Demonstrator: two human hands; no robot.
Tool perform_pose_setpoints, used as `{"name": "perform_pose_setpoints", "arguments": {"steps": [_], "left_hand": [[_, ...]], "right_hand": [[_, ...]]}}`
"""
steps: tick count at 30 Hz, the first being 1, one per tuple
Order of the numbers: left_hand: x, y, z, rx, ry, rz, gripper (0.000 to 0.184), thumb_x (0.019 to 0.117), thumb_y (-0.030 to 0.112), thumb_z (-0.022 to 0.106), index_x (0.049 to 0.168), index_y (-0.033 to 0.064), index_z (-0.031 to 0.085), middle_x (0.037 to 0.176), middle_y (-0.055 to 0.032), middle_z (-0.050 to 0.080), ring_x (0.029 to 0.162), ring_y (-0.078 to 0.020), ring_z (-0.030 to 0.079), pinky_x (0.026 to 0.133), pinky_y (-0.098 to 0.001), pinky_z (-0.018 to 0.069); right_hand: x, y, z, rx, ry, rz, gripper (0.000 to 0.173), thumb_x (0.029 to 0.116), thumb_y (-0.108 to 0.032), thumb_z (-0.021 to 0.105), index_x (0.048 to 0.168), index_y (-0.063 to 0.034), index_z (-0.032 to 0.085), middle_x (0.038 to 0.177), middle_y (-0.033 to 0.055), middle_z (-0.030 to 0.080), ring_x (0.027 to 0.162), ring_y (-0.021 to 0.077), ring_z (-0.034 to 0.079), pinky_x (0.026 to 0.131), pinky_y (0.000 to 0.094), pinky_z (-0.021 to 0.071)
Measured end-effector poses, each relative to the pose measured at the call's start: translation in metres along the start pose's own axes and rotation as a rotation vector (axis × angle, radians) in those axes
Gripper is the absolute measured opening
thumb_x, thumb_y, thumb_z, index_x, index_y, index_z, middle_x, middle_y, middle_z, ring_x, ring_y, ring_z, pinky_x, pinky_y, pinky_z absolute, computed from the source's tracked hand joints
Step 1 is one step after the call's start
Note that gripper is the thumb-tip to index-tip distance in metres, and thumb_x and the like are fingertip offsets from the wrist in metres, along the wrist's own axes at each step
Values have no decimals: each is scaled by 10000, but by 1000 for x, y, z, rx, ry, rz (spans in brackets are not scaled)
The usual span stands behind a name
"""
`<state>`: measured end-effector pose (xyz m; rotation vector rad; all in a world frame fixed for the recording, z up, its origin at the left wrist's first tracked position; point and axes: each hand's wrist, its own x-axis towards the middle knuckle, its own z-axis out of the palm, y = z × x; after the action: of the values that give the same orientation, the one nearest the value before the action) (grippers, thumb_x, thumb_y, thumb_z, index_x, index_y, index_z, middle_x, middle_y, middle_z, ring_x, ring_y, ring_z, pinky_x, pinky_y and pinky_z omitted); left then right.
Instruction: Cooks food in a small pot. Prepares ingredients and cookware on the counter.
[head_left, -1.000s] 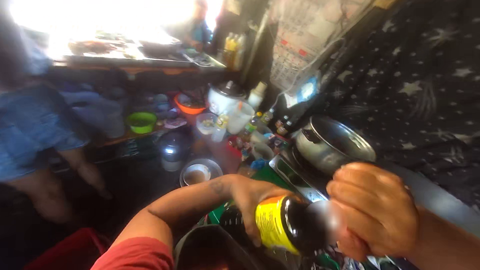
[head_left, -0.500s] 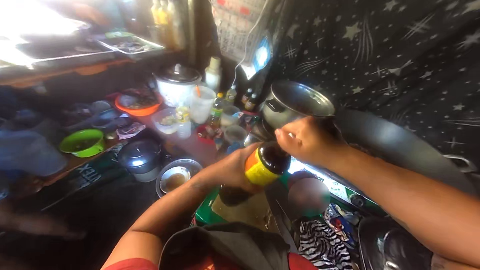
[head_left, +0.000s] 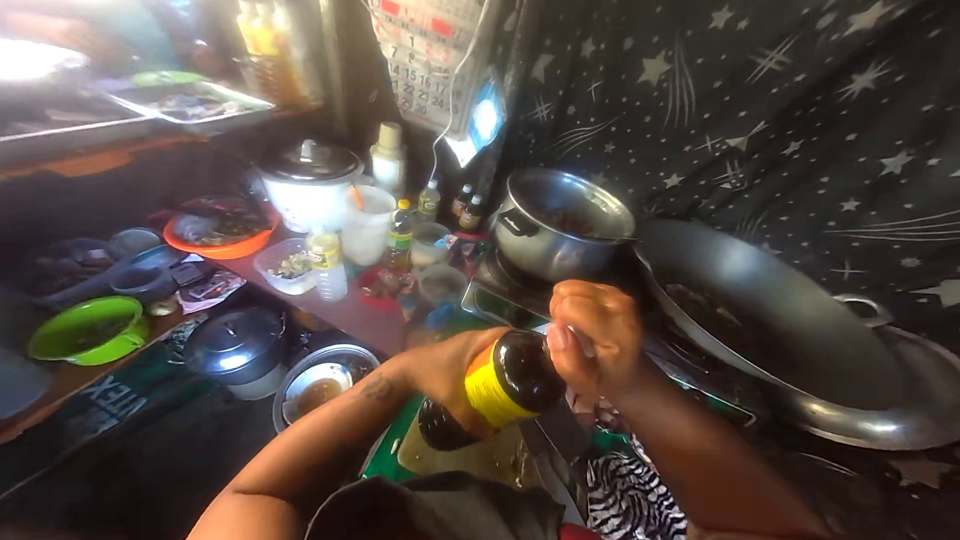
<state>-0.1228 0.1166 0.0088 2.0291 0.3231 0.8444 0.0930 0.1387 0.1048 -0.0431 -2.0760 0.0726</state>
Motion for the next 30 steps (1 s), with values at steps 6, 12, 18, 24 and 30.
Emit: {"name": "perform_pose_setpoints", "arguments": {"steps": [6,12,18,24,30], "left_hand": [[-1,-6,5,243,225,-218,1011,605,251,960,1449,22,453,1246,-55,676,1145,-82,651,1032,-290,535],[3,-20,14,503,353,-344,1055,624,327,953,1513,97,433,1258,-96,686,1152,-178,670,1019,-419,550],[-4,-38,-1,-68,-57,-106,979,558,275,972,1379,10,510,1242,-33,680,1144,-69,642,1022,-273,532],[1,-14,27,432,166,-396,1006,631,252,946,1500,108,461,1225,-106,698,1088,-211,694,960,-435,574],[-5,-43,65,670,315,-557,925,697,315,891,1515,172,482,1241,-190,677,1143,-372,656,979,-566,516]], "right_hand": [[3,6,-17,-406,-395,516,382,945,-365,544,646,-128,525,545,-22,451,503,117,492,454,318,385],[-12,16,-18,-250,-475,670,297,1024,-306,544,811,-104,589,593,-16,491,538,97,515,503,282,433],[-41,22,-21,0,-244,70,339,1049,-211,485,769,-50,589,615,65,550,586,159,580,541,286,491],[-51,-1,-20,-304,-453,634,243,949,-231,485,795,-84,602,603,24,543,555,158,580,498,332,468],[-79,15,-8,-300,-703,967,463,1000,-353,453,672,-52,579,588,76,536,586,231,590,533,429,458]]}}
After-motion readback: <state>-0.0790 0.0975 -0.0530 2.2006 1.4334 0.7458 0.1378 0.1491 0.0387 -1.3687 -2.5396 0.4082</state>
